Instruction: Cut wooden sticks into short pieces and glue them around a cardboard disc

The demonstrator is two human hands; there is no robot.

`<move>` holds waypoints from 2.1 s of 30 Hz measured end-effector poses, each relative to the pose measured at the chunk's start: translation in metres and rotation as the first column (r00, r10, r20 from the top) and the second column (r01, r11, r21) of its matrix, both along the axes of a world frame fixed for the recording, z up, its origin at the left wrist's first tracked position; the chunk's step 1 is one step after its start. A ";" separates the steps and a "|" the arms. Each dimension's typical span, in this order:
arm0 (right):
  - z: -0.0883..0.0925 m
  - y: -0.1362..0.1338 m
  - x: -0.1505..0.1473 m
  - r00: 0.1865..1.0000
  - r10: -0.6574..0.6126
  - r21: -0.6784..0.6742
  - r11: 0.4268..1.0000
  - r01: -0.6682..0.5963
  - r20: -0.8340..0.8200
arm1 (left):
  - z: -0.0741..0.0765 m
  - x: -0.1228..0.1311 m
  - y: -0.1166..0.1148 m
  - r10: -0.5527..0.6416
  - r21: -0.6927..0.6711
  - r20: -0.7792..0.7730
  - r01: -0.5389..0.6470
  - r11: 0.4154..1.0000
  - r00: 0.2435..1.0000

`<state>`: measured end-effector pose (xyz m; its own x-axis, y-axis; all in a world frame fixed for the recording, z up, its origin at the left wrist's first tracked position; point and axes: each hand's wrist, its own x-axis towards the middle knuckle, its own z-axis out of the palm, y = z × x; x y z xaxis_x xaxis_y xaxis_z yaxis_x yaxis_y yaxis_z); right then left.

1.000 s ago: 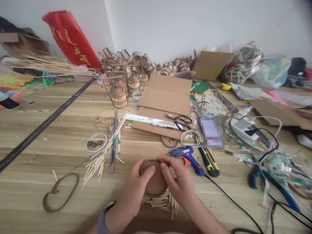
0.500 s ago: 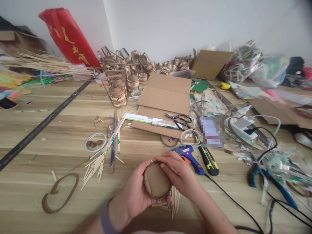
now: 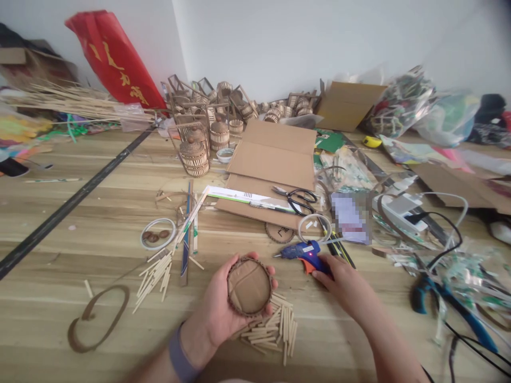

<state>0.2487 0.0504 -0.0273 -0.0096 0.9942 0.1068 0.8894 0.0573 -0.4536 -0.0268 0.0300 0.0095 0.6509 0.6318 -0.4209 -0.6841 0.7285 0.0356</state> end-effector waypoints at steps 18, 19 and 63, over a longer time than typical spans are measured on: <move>0.054 -0.016 -0.052 0.826 0.160 -0.086 0.966 -0.243 -0.541 | 0.004 0.002 0.003 0.062 -0.072 -0.198 -0.078 0.994 0.978; 0.054 -0.016 -0.056 0.821 0.208 -0.068 0.956 -0.286 -0.531 | 0.005 0.002 0.003 0.062 -0.078 -0.208 -0.079 0.994 0.976; 0.039 -0.029 -0.081 0.909 0.369 0.127 0.928 -0.349 -0.197 | 0.004 0.006 -0.001 0.049 -0.114 -0.327 -0.091 0.989 0.944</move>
<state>0.1680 0.0215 0.0117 -0.3314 0.9146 0.2316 0.6838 0.4020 -0.6089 -0.0209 0.0289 0.0136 0.4230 0.5995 -0.6795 -0.7008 0.6918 0.1742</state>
